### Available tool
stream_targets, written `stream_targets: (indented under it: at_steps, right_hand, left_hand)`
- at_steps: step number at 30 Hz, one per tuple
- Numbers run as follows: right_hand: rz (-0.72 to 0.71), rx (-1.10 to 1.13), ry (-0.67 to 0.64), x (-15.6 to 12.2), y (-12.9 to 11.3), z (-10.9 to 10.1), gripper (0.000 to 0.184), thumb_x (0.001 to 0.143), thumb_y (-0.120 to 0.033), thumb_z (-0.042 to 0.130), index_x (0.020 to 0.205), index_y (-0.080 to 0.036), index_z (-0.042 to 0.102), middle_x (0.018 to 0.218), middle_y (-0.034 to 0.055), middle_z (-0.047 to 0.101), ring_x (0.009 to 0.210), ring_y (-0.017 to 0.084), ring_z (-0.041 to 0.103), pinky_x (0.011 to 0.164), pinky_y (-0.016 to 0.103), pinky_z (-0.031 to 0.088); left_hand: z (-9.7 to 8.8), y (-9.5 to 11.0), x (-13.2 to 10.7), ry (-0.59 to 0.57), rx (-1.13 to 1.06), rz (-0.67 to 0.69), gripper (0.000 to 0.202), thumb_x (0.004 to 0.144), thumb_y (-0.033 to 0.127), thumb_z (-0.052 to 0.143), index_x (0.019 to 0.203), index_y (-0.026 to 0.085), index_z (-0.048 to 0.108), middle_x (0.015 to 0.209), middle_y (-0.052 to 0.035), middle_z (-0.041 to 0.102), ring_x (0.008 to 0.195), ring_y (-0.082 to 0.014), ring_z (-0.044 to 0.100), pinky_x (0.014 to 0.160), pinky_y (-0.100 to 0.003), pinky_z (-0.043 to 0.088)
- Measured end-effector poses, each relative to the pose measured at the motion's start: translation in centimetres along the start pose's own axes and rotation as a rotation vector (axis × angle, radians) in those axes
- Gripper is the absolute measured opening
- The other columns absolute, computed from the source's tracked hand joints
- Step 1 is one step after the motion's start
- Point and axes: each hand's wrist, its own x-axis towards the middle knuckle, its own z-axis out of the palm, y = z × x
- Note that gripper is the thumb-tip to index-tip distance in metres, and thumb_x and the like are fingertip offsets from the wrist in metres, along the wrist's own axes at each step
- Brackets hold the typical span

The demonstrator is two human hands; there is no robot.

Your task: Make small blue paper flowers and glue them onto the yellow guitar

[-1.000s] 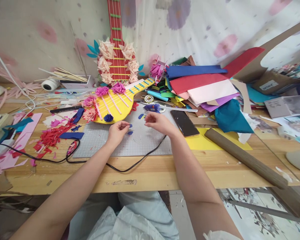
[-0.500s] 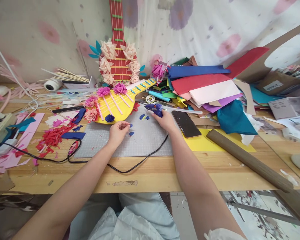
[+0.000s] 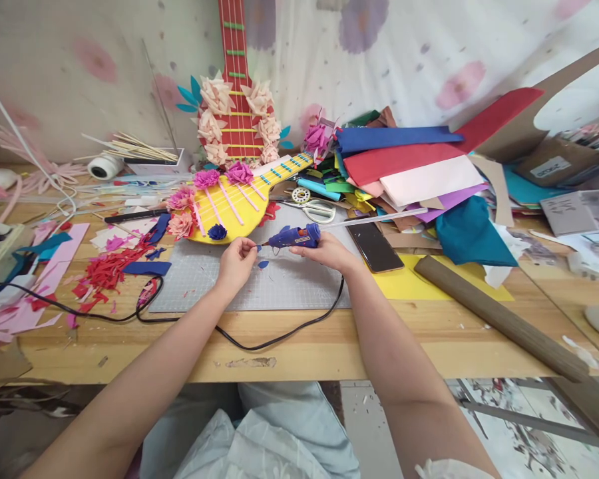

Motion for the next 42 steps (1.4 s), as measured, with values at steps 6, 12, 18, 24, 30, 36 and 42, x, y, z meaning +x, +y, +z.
stream_targets:
  at_steps: [6,12,18,24,30,36,42]
  right_hand:
    - [-0.001,-0.072,-0.015,-0.1,-0.09,0.0,0.043,0.067,-0.057,0.064,0.085,-0.019,0.067,0.063,-0.0003,0.057,0.06,0.013,0.05,0.06,0.028,0.043]
    - [-0.009,-0.103,-0.028,0.1,0.11,0.24,0.043,0.068,-0.057,0.063,0.092,-0.021,0.068,0.079,0.0017,0.066,0.072,0.017,0.058,0.07,0.031,0.048]
    - [-0.021,-0.108,-0.03,0.23,0.38,0.34,0.045,0.069,-0.057,0.063,0.097,-0.022,0.068,0.089,0.0024,0.068,0.082,0.02,0.06,0.076,0.033,0.049]
    - [-0.044,-0.105,-0.026,0.31,0.6,0.36,0.044,0.07,-0.056,0.063,0.098,-0.022,0.068,0.089,0.0022,0.069,0.083,0.021,0.061,0.077,0.034,0.049]
    - [-0.034,-0.109,-0.023,0.31,0.36,0.34,0.042,0.071,-0.055,0.063,0.097,-0.023,0.068,0.089,0.0017,0.069,0.084,0.021,0.061,0.078,0.034,0.049]
    - [-0.035,-0.108,-0.001,0.2,0.23,0.31,0.04,0.07,-0.054,0.063,0.095,-0.023,0.069,0.087,0.0015,0.069,0.08,0.02,0.061,0.076,0.035,0.05]
    - [-0.038,-0.09,-0.006,0.14,0.04,0.32,0.042,0.07,-0.055,0.063,0.096,-0.022,0.069,0.085,0.0021,0.069,0.08,0.02,0.062,0.076,0.035,0.049]
  left_hand:
    - [0.02,0.06,-0.07,0.011,0.002,0.008,0.005,0.073,0.014,0.055,0.075,0.019,0.052,0.067,0.0025,0.054,0.058,-0.0094,0.05,0.061,-0.023,0.042]
    - [-0.04,0.21,-0.1,0.011,-0.004,0.016,0.006,0.073,0.014,0.055,0.075,0.019,0.052,0.067,0.0024,0.055,0.058,-0.0095,0.051,0.061,-0.023,0.042]
    - [-0.04,0.08,-0.05,0.001,-0.018,0.005,0.005,0.073,0.015,0.055,0.075,0.019,0.052,0.066,0.0023,0.054,0.058,-0.0095,0.05,0.061,-0.023,0.042]
    - [0.03,-0.22,0.05,-0.004,-0.035,0.002,0.005,0.073,0.016,0.055,0.075,0.019,0.052,0.066,0.0024,0.054,0.057,-0.0094,0.05,0.061,-0.023,0.042]
    - [0.06,-0.45,0.12,-0.005,-0.037,0.006,0.005,0.073,0.016,0.055,0.074,0.019,0.052,0.066,0.0027,0.054,0.056,-0.0094,0.05,0.06,-0.023,0.042]
    - [0.07,-0.59,0.1,-0.014,-0.045,0.001,0.004,0.073,0.017,0.055,0.074,0.019,0.052,0.065,0.0029,0.055,0.056,-0.0093,0.051,0.06,-0.023,0.043]
    - [0.09,-0.63,0.13,-0.013,-0.037,0.018,0.004,0.072,0.017,0.056,0.074,0.019,0.053,0.065,0.0027,0.055,0.056,-0.0094,0.05,0.06,-0.023,0.043]
